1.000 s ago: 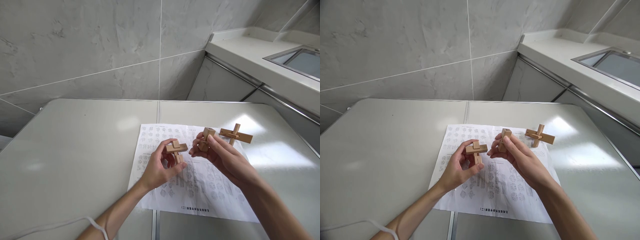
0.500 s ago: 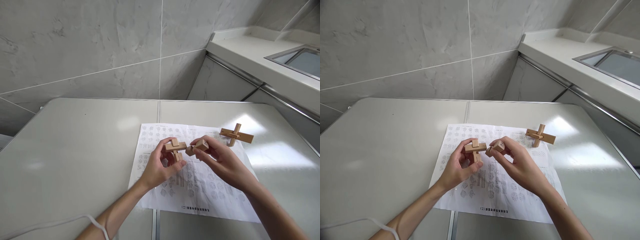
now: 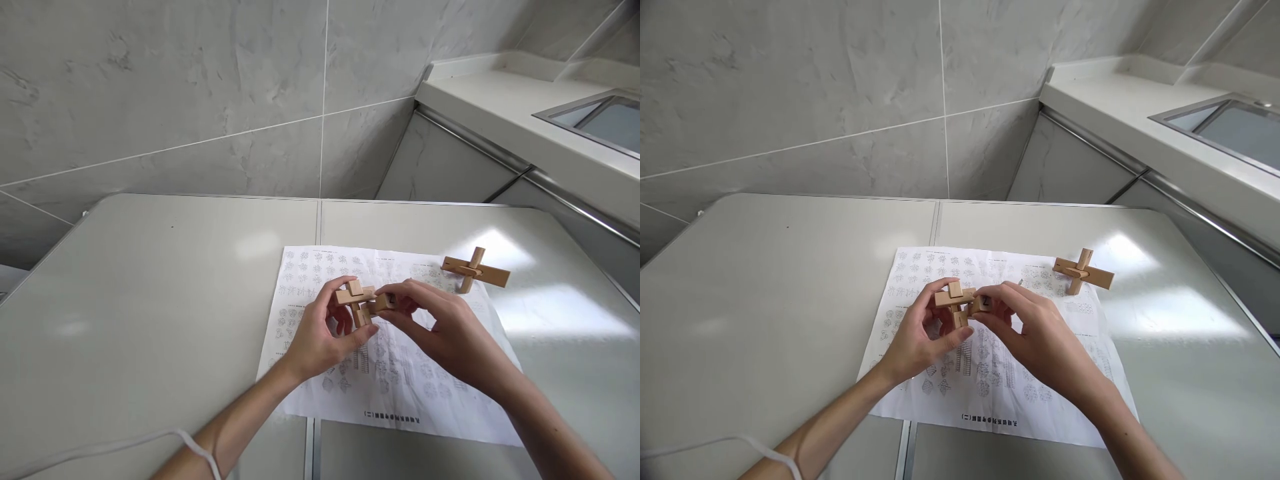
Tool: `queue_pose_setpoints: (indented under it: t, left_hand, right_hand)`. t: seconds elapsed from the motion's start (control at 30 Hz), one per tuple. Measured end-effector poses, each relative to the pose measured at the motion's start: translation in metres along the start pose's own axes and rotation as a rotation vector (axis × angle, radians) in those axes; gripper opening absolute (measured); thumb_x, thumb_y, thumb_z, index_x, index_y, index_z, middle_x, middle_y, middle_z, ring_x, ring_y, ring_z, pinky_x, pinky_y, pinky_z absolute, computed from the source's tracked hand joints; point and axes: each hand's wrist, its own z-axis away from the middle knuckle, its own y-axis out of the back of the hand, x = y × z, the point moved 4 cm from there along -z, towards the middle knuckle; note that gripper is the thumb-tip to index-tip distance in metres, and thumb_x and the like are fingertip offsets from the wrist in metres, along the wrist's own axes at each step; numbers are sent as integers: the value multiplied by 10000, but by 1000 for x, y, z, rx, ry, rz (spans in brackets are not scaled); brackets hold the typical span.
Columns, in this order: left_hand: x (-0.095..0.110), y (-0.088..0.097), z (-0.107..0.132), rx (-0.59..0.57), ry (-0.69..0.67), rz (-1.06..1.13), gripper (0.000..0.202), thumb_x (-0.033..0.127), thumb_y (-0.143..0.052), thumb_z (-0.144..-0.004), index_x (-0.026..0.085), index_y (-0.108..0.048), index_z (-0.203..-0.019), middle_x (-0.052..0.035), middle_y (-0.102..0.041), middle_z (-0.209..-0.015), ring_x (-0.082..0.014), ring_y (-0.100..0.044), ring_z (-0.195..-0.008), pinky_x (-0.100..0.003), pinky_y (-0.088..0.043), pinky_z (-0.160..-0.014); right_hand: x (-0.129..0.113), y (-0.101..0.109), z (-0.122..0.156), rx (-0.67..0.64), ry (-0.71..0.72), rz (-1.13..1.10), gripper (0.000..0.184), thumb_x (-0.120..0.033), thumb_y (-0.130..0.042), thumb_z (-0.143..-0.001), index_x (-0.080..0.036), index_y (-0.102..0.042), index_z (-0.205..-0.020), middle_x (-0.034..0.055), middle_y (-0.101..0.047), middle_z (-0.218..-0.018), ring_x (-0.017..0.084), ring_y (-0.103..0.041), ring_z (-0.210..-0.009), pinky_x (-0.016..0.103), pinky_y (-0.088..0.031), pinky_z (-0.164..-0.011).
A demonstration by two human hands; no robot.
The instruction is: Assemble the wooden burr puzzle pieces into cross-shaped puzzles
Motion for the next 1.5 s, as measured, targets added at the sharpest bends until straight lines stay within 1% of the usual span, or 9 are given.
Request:
queue_pose_setpoints:
  t: [0.1,0.23,0.4,0.63,0.9,1.1,1.3,1.4,1.5]
  left_hand:
    - [-1,-1,0,-23,-10,-17,780,422,-922,-826,299,-535,-1492,-43,-712,-1072,-167,-649,-815,-289,-564,-708]
    - [-2,-2,0,-47,-39,-34,742,441,-902,-847,295,-540,-1477,-46,-709,-1068,-162,-632,-798,-290,-560,-699]
    - [-3,-2,-1,-54,-52,-76,712,461,-923,-821,294,-588,-1427,-16,-679,-973,-140,-558,-735,-268,-526,-655]
    - [-2,-3,-3,-62,-106,-87,685,477,-942,-802,299,-634,-1388,-27,-681,-1020,-149,-556,-766,-280,-528,-673]
    - [-2,0,-3,-12,-154,-152,685,502,-969,-760,342,-671,-1356,-26,-591,-1085,-132,-511,-750,-277,-520,-661]
    - [-3,-1,-3,-27,-164,-156,689,469,-978,-759,342,-665,-1359,-30,-626,-1133,-138,-540,-783,-274,-513,-657]
    - [-4,-3,-3,-62,-177,-176,667,425,-968,-773,319,-651,-1351,-47,-707,-1189,-183,-627,-885,-294,-505,-687]
    - [-4,-3,-3,-74,-144,-148,671,402,-969,-774,303,-651,-1356,-49,-729,-1193,-167,-630,-848,-288,-508,-682]
    - [-2,-2,-3,-48,-107,-117,700,424,-987,-749,290,-661,-1353,-53,-737,-1191,-151,-617,-812,-280,-524,-676]
  right_hand:
    - [-1,-1,1,-21,-18,-12,191,-477,-630,-1078,-320,-699,-1161,46,-764,-962,248,-713,-793,354,-526,-590]
    - [-2,-1,1,-33,-14,1,197,-470,-615,-1086,-325,-696,-1191,45,-791,-981,257,-733,-790,370,-555,-616]
    - [-3,-1,2,-44,-8,9,219,-475,-605,-1091,-308,-704,-1193,61,-800,-995,257,-750,-789,368,-576,-598]
    - [-2,-1,4,-89,30,-14,201,-421,-610,-1086,-332,-741,-1209,58,-796,-979,247,-740,-783,365,-597,-600]
    - [-3,0,4,-69,-2,-49,145,-362,-648,-1056,-344,-750,-1157,19,-798,-922,226,-741,-764,337,-586,-583]
    - [-4,1,4,-74,6,-68,134,-362,-665,-1045,-346,-758,-1141,11,-784,-850,217,-729,-709,324,-568,-558]
    - [-5,-3,4,-105,3,-79,141,-386,-654,-1053,-344,-757,-1140,22,-772,-839,222,-722,-701,312,-542,-520]
    - [-7,-3,4,-115,-9,-108,147,-414,-652,-1060,-337,-750,-1139,25,-769,-846,220,-720,-713,310,-545,-534]
    - [-6,0,4,-123,-40,-159,215,-460,-594,-1094,-323,-711,-1212,9,-740,-778,203,-699,-671,317,-557,-581]
